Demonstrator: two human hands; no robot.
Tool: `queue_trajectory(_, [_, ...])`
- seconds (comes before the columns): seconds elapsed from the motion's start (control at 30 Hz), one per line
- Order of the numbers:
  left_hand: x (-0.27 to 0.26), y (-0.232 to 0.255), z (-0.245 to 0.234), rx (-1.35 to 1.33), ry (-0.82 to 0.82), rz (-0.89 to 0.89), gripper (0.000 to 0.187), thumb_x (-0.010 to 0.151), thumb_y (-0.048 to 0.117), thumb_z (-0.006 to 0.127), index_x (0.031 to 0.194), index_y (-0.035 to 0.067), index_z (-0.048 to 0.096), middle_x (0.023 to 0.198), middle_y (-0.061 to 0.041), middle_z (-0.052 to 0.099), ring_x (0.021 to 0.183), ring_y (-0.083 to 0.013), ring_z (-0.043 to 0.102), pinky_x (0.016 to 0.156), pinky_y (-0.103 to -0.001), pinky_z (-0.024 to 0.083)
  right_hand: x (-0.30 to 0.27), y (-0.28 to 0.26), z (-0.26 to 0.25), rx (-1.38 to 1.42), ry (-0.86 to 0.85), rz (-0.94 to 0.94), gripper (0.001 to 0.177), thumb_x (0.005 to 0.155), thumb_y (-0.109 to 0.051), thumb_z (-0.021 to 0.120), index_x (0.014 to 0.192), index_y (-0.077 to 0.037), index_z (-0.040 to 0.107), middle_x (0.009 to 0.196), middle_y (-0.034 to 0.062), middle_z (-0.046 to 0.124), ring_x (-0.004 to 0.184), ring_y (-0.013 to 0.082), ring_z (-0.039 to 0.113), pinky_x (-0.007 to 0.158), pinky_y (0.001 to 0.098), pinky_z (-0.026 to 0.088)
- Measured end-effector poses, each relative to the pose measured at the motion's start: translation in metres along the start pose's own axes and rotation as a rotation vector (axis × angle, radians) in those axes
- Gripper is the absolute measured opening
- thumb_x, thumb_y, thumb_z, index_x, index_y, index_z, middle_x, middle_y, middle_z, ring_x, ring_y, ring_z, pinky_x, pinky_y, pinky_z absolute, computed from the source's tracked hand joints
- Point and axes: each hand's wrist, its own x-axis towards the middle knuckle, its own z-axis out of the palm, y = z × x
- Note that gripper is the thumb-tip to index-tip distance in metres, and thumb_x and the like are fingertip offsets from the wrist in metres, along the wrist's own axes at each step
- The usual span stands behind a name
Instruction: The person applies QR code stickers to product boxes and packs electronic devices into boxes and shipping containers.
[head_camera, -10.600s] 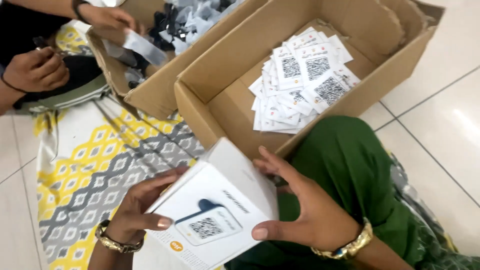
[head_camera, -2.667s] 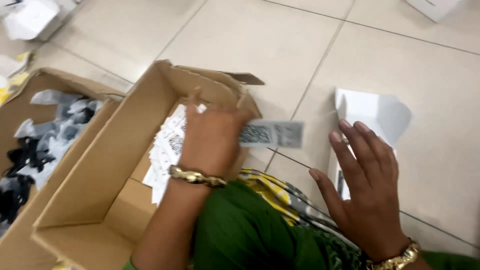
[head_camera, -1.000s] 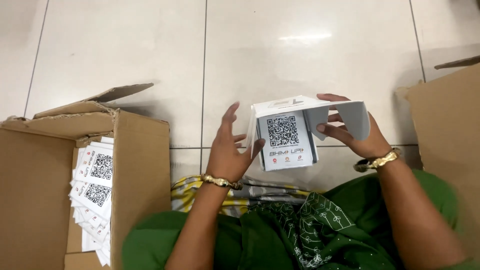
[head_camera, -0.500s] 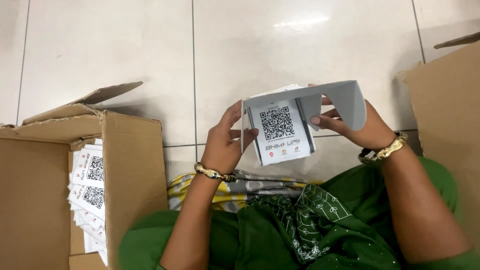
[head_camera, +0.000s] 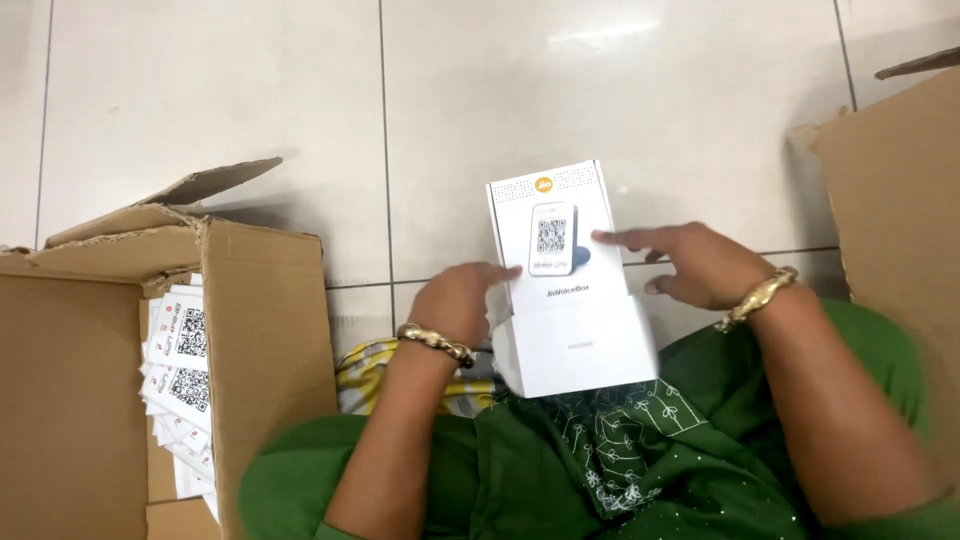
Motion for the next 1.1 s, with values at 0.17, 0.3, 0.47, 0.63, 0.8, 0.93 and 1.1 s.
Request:
queue_trajectory(0.17, [0.008, -0.005, 0.042, 0.332, -0.044, 0.006, 0.051, 0.101, 0.011, 0.056, 0.147, 0.034, 0.054, 0.13, -0.012, 0.066, 0.108, -0.031, 0.07, 0.086, -0.044, 0.057, -0.001, -0.029, 0.009, -0.391, -0.205, 0.35, 0.084, 0.096, -0.005, 0.054, 0.158, -0.059, 0.035, 0.136, 0.0042, 0.07, 0.105, 0.025, 0.079, 0.089, 0.0394, 0.063])
queue_trajectory(0.3, [0.03, -0.048, 0.093, -0.155, 0.341, 0.273, 0.104, 0.082, 0.036, 0.087, 0.157, -0.005, 0.028, 0.137, -0.03, 0.054, 0.116, -0.0422, 0.062, 0.088, -0.049, 0.054, 0.0, -0.009, 0.024, 0.3, -0.013, 0.424, 0.074, 0.093, -0.041, 0.068, 0.159, -0.042, 0.036, 0.142, 0.0137, 0.06, 0.127, 0.0255, 0.059, 0.089, 0.0466, 0.059])
queue_trajectory(0.47, [0.031, -0.039, 0.11, -0.546, -0.348, -0.238, 0.091, 0.084, 0.041, 0.08, 0.146, -0.007, 0.033, 0.129, -0.028, 0.067, 0.108, -0.0357, 0.068, 0.089, -0.042, 0.056, 0.011, 0.036, 0.047, 0.409, -0.419, 0.559, 0.089, 0.074, -0.032, 0.085, 0.151, -0.014, 0.043, 0.14, 0.0184, 0.066, 0.123, 0.0307, 0.069, 0.093, 0.044, 0.064])
queue_trajectory(0.63, [0.055, -0.062, 0.138, -0.614, -0.32, -0.169, 0.082, 0.073, 0.042, 0.081, 0.138, -0.002, 0.059, 0.116, -0.02, 0.076, 0.102, -0.0381, 0.077, 0.086, -0.044, 0.06, 0.021, 0.057, 0.061, 0.524, -0.359, 0.507, 0.101, 0.061, -0.023, 0.092, 0.149, -0.006, 0.046, 0.139, 0.0202, 0.067, 0.124, 0.0325, 0.07, 0.101, 0.0416, 0.061])
queue_trajectory(0.8, [0.029, -0.015, 0.09, -0.187, 0.353, -0.087, 0.156, 0.042, 0.025, 0.105, 0.161, 0.005, 0.007, 0.158, -0.034, 0.023, 0.132, -0.0549, 0.046, 0.1, -0.051, 0.045, 0.018, 0.015, 0.066, -0.156, 0.167, 0.176, 0.155, 0.043, -0.024, 0.106, 0.165, -0.017, 0.011, 0.158, 0.0217, 0.027, 0.139, 0.0382, 0.042, 0.113, 0.0464, 0.039])
queue_trajectory(0.93, [0.064, -0.034, 0.119, 0.209, 0.541, 0.32, 0.153, 0.035, 0.029, 0.095, 0.164, 0.015, 0.013, 0.16, -0.036, 0.009, 0.136, -0.0546, 0.05, 0.1, -0.051, 0.051, 0.042, 0.016, 0.09, -0.885, 0.376, -0.149, 0.159, 0.027, -0.058, 0.093, 0.16, -0.025, 0.011, 0.164, 0.0284, 0.009, 0.143, 0.0513, 0.048, 0.093, 0.06, 0.051])
queue_trajectory(1.1, [0.068, -0.019, 0.101, 0.107, 0.328, 0.117, 0.091, 0.089, -0.008, 0.053, 0.164, 0.017, 0.009, 0.167, -0.038, 0.001, 0.113, -0.0438, 0.065, 0.076, -0.042, 0.061, 0.055, 0.012, 0.089, -0.552, 0.194, 0.066, 0.098, 0.087, 0.004, 0.058, 0.165, -0.024, 0.006, 0.169, 0.0348, -0.003, 0.095, 0.0368, 0.074, 0.066, 0.0394, 0.061])
